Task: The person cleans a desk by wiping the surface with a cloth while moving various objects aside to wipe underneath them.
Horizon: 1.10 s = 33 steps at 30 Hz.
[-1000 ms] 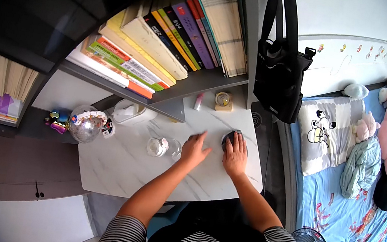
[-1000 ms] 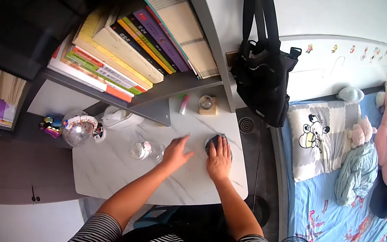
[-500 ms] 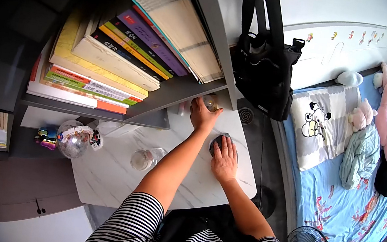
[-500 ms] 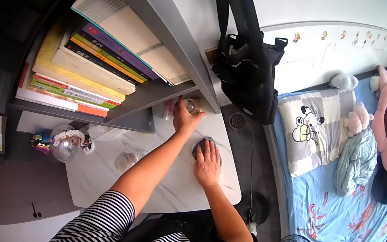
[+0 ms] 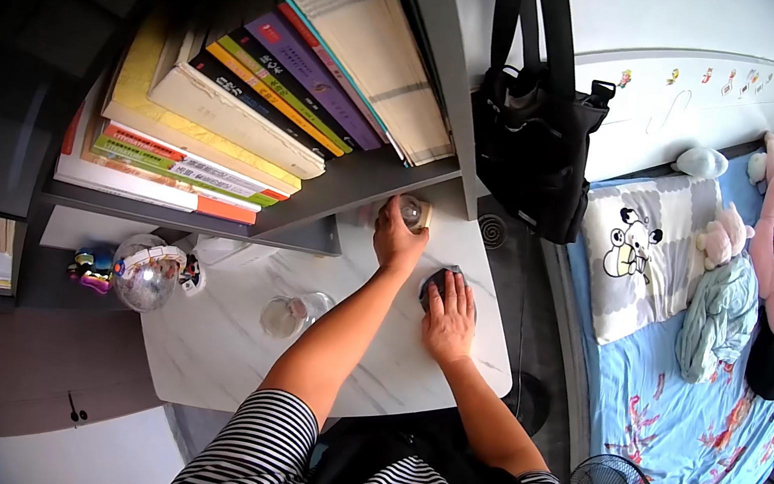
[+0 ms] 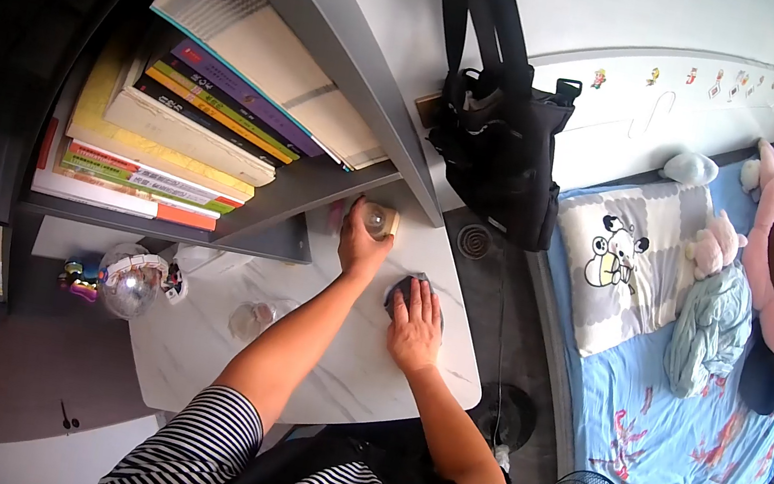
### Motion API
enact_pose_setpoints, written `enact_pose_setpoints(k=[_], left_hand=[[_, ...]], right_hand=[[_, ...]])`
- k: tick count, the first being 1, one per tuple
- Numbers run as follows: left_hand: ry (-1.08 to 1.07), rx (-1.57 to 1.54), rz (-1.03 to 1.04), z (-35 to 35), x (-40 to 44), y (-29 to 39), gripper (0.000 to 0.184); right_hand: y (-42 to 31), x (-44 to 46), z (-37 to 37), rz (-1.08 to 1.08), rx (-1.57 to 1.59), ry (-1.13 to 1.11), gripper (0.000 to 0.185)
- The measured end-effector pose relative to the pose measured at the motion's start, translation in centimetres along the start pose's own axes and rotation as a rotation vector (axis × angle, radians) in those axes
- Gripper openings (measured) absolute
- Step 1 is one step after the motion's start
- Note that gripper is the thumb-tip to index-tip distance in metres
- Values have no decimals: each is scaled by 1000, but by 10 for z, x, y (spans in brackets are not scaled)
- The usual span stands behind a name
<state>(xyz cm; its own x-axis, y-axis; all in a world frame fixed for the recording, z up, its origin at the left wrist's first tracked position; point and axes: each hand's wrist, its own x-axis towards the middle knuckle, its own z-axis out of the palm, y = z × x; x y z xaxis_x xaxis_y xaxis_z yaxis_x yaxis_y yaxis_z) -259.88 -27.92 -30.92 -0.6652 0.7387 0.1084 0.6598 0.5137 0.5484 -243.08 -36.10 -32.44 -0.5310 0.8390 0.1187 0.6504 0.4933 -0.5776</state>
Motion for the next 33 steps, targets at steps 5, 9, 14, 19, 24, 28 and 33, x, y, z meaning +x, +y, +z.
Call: enact_pose_setpoints(k=[5,9,14,19,24,28,33], left_hand=[[-42,-35,99,-26,-27,-26,85],[12,-74,126,-41,-53,-38,81],[-13,-110,134,-60,-96,-52,81],[-59,-99,146,-74,-128,-67,78],[-79,-85,139,-76,-142,-80,77],[-62,-67,200,-80,-143,-84,78],[-91,-34,251,-80,-139,-89,82]], right_hand=[[0,10,4,11,-33,-3,55],[3,44,7,-22,-47,78,55],[2,86,16,-40,-58,76,56],[6,128,40,-17,-156,53,50],[11,180,66,49,-129,104,44],[23,223,102,18,-137,338,43],[15,263,87,67,129,284,47]])
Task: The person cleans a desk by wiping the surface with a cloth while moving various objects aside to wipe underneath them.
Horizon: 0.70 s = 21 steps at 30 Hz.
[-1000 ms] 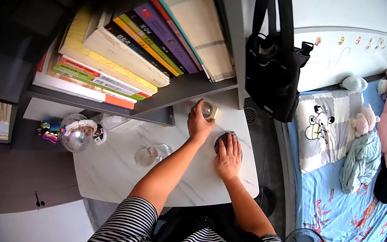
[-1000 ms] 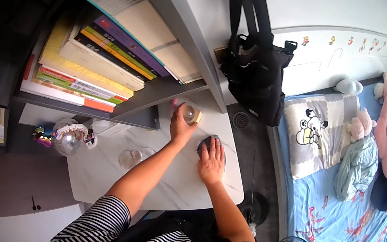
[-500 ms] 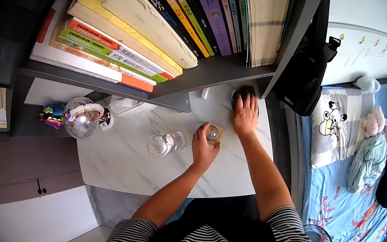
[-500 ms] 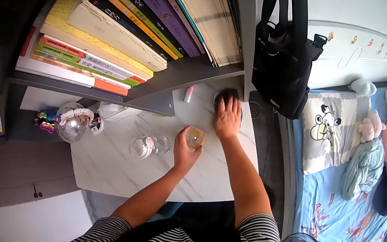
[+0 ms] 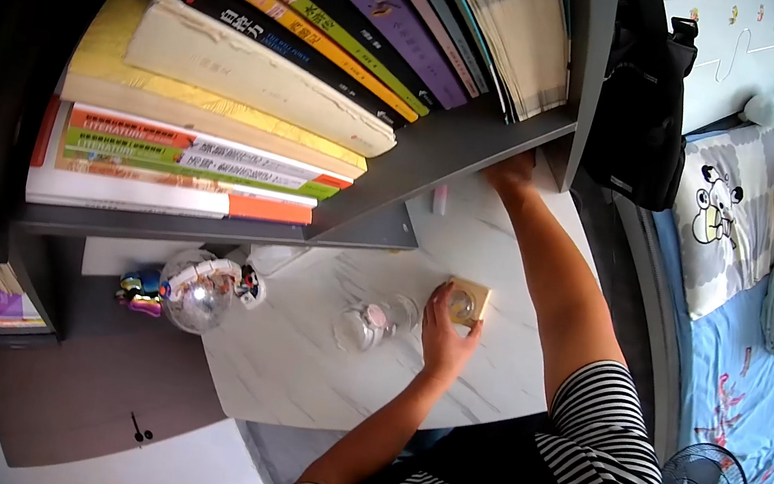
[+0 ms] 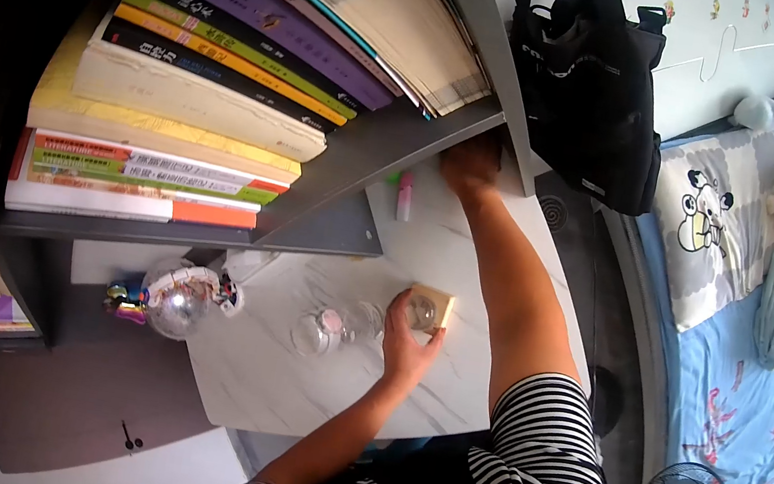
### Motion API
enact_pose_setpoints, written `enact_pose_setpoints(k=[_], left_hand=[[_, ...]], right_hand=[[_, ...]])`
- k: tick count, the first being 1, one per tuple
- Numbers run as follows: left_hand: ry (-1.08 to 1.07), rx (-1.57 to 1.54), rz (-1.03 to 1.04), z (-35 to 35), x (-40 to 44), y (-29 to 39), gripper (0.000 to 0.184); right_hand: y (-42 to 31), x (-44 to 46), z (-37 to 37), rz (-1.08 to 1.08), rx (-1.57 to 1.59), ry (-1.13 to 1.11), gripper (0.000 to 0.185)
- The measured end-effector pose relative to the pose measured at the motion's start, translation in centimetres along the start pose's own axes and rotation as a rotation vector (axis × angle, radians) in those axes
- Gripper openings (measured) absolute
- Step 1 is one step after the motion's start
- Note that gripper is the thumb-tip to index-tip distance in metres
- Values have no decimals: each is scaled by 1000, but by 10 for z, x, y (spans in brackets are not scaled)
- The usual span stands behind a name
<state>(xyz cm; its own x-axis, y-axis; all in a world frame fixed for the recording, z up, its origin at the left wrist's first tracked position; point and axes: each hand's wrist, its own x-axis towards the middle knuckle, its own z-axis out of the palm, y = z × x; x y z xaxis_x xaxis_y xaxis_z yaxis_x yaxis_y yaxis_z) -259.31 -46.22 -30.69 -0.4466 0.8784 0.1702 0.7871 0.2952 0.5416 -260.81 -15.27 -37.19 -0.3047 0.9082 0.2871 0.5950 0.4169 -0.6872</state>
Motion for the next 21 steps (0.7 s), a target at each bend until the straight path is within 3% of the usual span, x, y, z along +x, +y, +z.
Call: enact_pose_setpoints(k=[2,4,5,8,10,12,14,19,21], left_hand=[[-41,-24,-19,-3,-2,0,82],[-52,-8,11,-1,-4,-2,81],[-56,-11,-8,-1,-4,-2,81],[-78,-20,-27,-2,-3,-1,81],[-99,-22,-31,-5,-2,-2,81],[-99,-34,5,-5,0,-3,81],[-116,-28,6,-6,0,-4,81],[-109,-15,-6,-6,0,-5,81],[-90,-11,-1,-5,1,-6,81]], right_hand=[[-12,0,-13,74,-1,-45,49],[-15,-3,-22,69,-10,-311,47],[-16,-8,-28,74,-11,-312,47],[-32,-34,-52,-265,-192,-512,45],[-18,-56,-37,-491,-113,-309,45],[-9,-61,-32,-465,-107,-296,46],[-6,-60,-23,-206,-148,-173,44],[-16,-4,-16,112,-60,-111,45],[-16,-9,-14,131,-50,-132,46]])
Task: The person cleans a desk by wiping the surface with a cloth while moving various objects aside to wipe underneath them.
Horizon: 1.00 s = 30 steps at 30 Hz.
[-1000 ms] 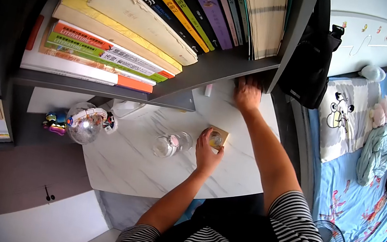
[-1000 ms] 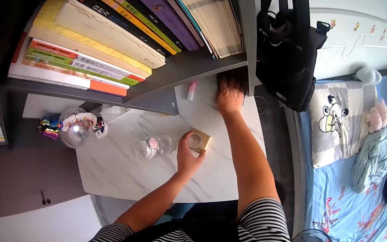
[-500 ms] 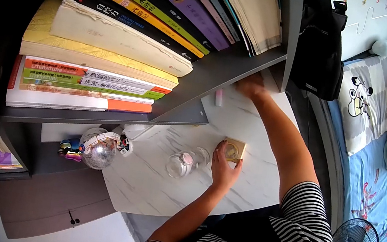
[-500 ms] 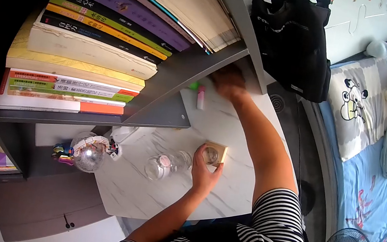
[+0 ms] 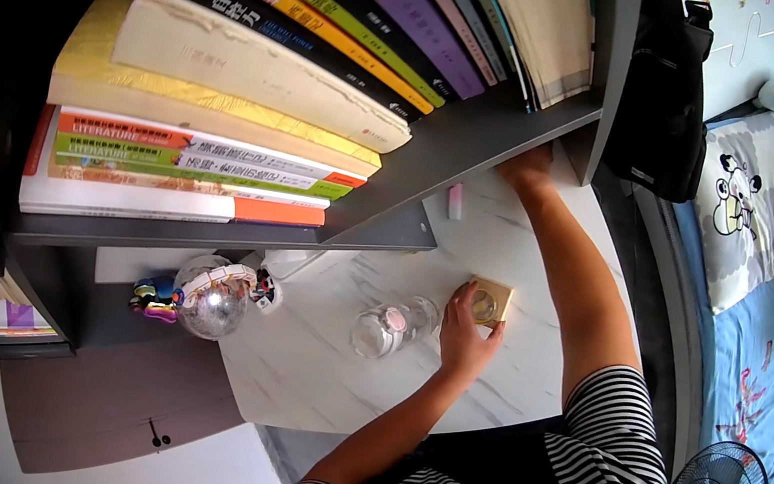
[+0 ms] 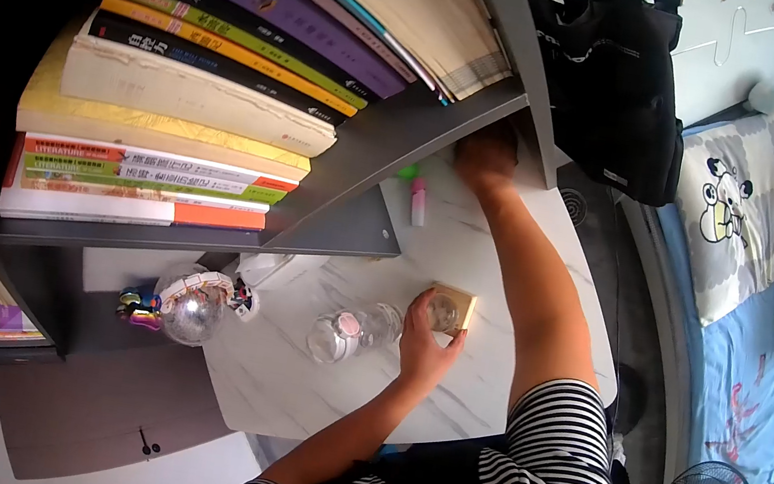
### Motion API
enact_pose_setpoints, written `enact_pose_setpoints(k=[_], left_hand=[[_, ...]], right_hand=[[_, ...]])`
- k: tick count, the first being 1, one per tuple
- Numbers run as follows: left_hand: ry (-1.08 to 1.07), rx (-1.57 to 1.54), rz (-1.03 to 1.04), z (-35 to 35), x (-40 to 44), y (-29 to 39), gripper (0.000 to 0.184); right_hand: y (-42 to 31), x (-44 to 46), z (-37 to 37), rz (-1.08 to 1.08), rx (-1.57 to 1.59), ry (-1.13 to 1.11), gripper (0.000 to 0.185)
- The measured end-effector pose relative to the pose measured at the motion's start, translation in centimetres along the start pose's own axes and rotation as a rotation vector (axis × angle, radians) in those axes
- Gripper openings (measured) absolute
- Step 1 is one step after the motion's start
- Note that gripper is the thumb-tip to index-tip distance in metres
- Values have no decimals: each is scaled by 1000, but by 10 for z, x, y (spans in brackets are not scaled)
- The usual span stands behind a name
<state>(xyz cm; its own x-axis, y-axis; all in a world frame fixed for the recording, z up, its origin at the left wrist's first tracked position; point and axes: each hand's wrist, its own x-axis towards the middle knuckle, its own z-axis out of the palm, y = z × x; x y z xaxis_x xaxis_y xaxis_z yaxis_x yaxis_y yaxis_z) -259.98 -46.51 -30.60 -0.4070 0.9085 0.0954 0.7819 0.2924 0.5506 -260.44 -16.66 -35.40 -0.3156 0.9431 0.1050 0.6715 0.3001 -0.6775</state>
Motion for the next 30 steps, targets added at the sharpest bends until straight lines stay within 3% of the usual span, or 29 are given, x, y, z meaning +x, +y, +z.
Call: enact_pose_setpoints(k=[1,3,6,9,14,17,21,22,23,24,26,27,29,30], left_hand=[[12,4,16,0,-1,1,81],[8,-7,5,-1,0,4,80],[-6,-27,11,-6,-2,5,78],[-25,-31,65,-8,-13,1,79],[-70,-29,111,-15,-32,-2,80],[-111,-3,122,-19,-41,0,81],[-127,2,141,-16,-48,-3,80],[-115,0,139,-14,-47,-5,80],[-118,4,140,-13,-48,-7,80],[-107,-1,144,-12,-49,-8,79],[-92,2,141,-11,-48,-11,79],[-103,6,138,-10,-48,-12,80],[-115,8,124,-13,-50,-10,81],[-128,12,107,-15,-48,-5,82]], right_hand=[[-2,-2,-2,9,4,-11,47],[-4,-28,-15,-352,-118,-40,46],[-8,-65,-14,-392,-138,-232,43],[0,-98,-21,-718,-2,-181,39],[9,-164,-34,-903,118,-433,37],[15,-176,-60,-834,236,-468,35],[29,-126,-31,-655,-4,-87,37],[25,-106,-36,-504,-101,-91,37],[19,-82,-36,-278,-109,-267,37],[38,-63,4,-322,-143,105,38],[24,-24,-2,-125,-111,45,41],[19,-10,7,-130,-106,40,41],[11,6,25,-35,-107,171,45],[6,7,26,24,58,158,45]])
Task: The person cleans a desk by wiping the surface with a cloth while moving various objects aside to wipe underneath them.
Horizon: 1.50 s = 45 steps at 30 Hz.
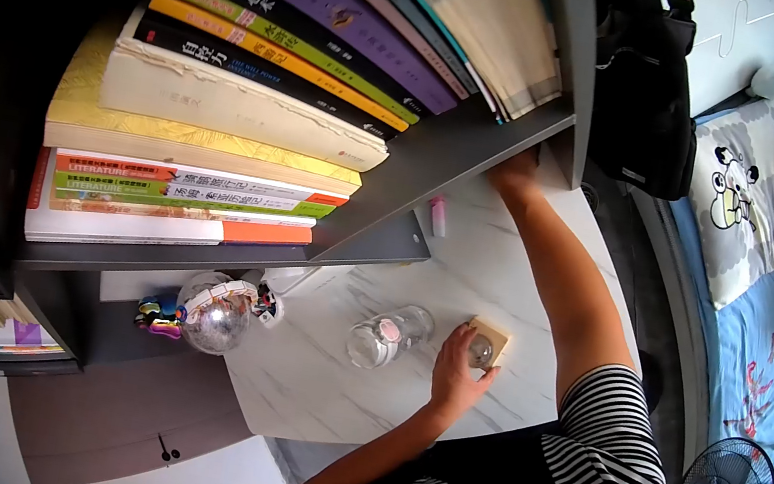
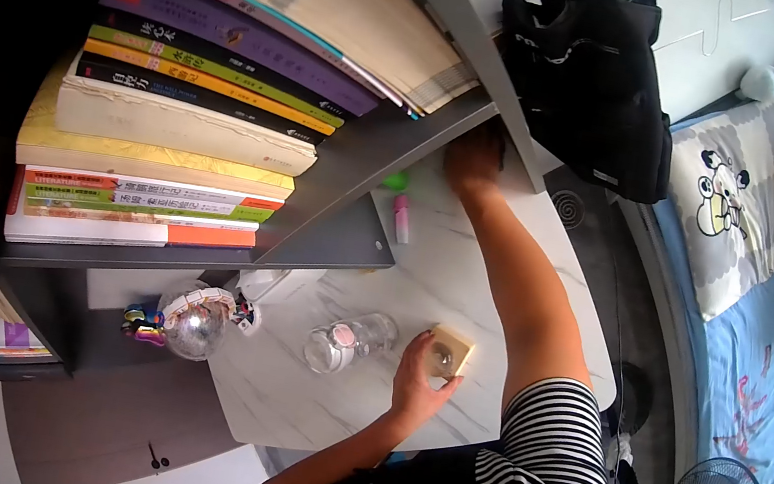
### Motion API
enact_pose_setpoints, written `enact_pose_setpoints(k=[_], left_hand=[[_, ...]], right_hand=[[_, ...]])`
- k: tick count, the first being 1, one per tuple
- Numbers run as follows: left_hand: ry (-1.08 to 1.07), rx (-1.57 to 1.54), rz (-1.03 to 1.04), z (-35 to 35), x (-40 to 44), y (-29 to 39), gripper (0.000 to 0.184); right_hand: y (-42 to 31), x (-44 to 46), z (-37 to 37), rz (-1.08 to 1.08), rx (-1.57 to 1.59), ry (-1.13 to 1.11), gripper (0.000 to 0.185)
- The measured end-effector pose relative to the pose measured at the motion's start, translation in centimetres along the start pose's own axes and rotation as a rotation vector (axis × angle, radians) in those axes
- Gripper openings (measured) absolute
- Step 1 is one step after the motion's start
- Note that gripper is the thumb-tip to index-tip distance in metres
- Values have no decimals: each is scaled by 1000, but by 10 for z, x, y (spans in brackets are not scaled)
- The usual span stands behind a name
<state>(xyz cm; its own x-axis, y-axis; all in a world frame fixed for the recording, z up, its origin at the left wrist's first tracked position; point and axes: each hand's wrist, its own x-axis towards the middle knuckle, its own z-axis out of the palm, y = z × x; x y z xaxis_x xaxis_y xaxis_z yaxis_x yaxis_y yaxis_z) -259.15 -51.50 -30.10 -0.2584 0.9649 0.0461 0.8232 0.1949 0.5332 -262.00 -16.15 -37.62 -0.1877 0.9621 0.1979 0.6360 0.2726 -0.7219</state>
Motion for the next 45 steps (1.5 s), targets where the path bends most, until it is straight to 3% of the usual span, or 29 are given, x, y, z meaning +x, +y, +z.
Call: enact_pose_setpoints(k=[1,5,8,10,14,16,19,23,32,36,41,43,45], left_hand=[[-14,3,-17,-2,1,2,84],[-12,-14,-9,-3,3,2,86],[-6,10,-5,-1,2,4,87],[-23,5,-9,-3,2,2,86],[-6,9,10,-2,2,1,85],[15,25,32,-2,2,2,85],[-1,28,7,-4,2,3,86],[4,24,11,-3,3,2,87],[-11,14,11,-6,4,3,86],[-17,1,18,-7,5,2,86],[-2,5,47,-5,5,-3,87],[3,-10,40,-5,4,-2,84],[-28,-1,3,-5,4,-1,84]], right_hand=[[-6,1,-1,74,159,-2,45],[-18,7,0,-76,0,-290,45],[-25,-12,10,-184,-120,-324,44],[-31,-19,19,-323,67,-271,44],[-37,-13,12,-131,285,-436,46],[-37,-13,13,-374,-9,-481,48],[-53,-17,-20,-400,-89,-657,46],[-59,-34,-34,-465,-204,-636,44],[-18,-83,-19,-813,25,-462,30],[-20,-105,-51,-822,-1,-587,30],[-13,-100,-44,-810,9,-519,36],[-17,-79,-31,-492,-194,-396,39],[-22,-50,-7,-363,-189,-438,40]])
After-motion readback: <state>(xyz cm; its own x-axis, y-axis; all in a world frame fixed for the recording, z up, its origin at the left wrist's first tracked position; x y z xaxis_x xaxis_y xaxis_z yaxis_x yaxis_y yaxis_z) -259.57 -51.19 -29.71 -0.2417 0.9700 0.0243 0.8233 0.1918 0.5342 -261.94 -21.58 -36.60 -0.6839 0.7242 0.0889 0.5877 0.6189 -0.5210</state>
